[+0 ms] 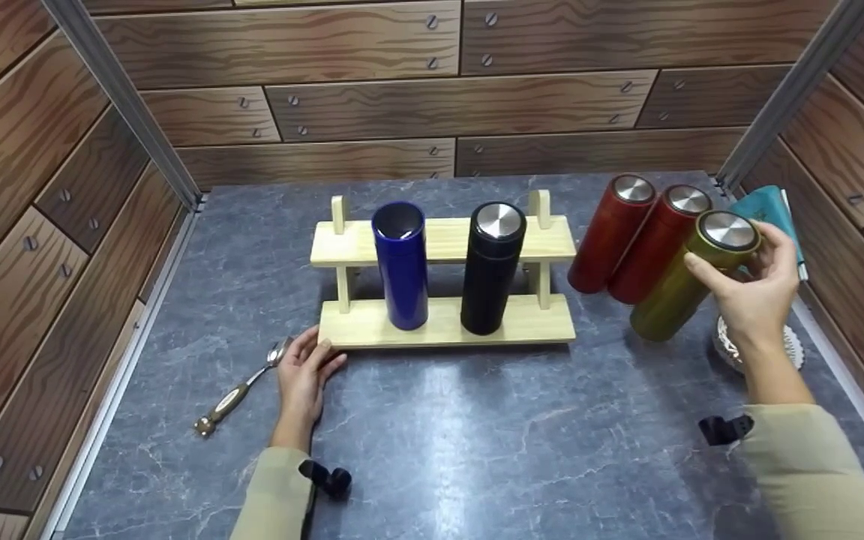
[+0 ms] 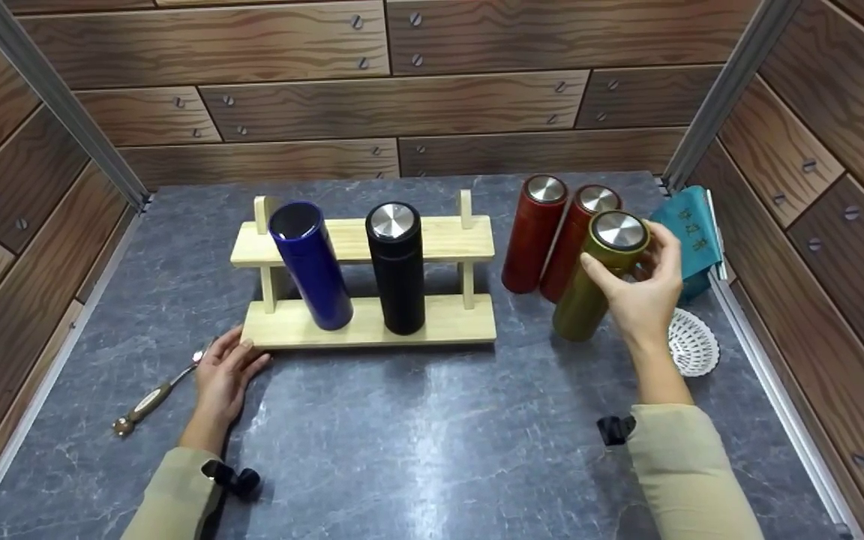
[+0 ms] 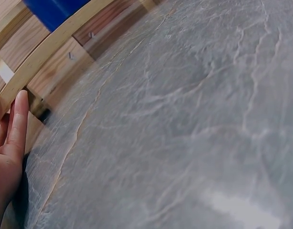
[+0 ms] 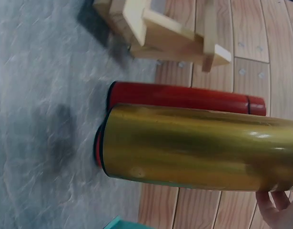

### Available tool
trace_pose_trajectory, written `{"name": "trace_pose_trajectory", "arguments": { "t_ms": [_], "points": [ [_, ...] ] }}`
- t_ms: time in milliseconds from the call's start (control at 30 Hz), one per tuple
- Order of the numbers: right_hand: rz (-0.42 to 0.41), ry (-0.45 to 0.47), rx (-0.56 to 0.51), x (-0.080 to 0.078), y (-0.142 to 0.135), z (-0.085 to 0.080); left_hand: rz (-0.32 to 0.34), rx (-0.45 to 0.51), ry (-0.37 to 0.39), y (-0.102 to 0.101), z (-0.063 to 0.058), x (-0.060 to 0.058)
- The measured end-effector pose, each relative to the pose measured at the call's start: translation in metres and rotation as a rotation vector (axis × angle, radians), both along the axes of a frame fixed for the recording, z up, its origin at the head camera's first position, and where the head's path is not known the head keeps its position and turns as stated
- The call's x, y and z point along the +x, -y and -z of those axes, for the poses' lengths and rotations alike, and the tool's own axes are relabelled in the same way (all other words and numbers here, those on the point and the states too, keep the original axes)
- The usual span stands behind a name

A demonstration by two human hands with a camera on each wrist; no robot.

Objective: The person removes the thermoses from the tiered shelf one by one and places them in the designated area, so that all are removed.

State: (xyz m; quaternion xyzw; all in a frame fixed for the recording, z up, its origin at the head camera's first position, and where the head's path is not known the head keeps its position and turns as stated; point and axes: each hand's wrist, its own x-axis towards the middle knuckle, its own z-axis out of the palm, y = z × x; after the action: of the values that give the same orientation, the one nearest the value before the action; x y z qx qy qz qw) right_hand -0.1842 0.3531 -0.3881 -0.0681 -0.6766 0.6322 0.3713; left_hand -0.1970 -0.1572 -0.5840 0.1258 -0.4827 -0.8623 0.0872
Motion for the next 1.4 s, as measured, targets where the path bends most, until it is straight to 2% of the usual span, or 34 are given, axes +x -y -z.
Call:
{"name": "trace_pose_trajectory", "arguments": {
  "t_ms": [100,367,867,1300,1400],
  "points": [
    [0.042,0.014,0.015,-0.001,-0.007,0.004,0.002,-0.007,0.002,0.0,-0.001,0.0],
    [0.09,0.029,-0.029,-0.009,-0.026,0.013,-0.005,0.0,0.004,0.0,-0.002,0.0],
    [0.099,0.015,-0.143,-0.037,-0.053,0.03,-0.002,0.002,0.008,0.0,-0.001,-0.001],
    [0.158,0.055,0.007,-0.05,-0.051,0.04,-0.007,0.017,-0.002,0.0,-0.001,-0.002],
    [0.17,0.075,0.008,-0.051,-0.051,0.042,-0.003,0.017,-0.005,-0.001,0.0,-0.001]
  ]
}}
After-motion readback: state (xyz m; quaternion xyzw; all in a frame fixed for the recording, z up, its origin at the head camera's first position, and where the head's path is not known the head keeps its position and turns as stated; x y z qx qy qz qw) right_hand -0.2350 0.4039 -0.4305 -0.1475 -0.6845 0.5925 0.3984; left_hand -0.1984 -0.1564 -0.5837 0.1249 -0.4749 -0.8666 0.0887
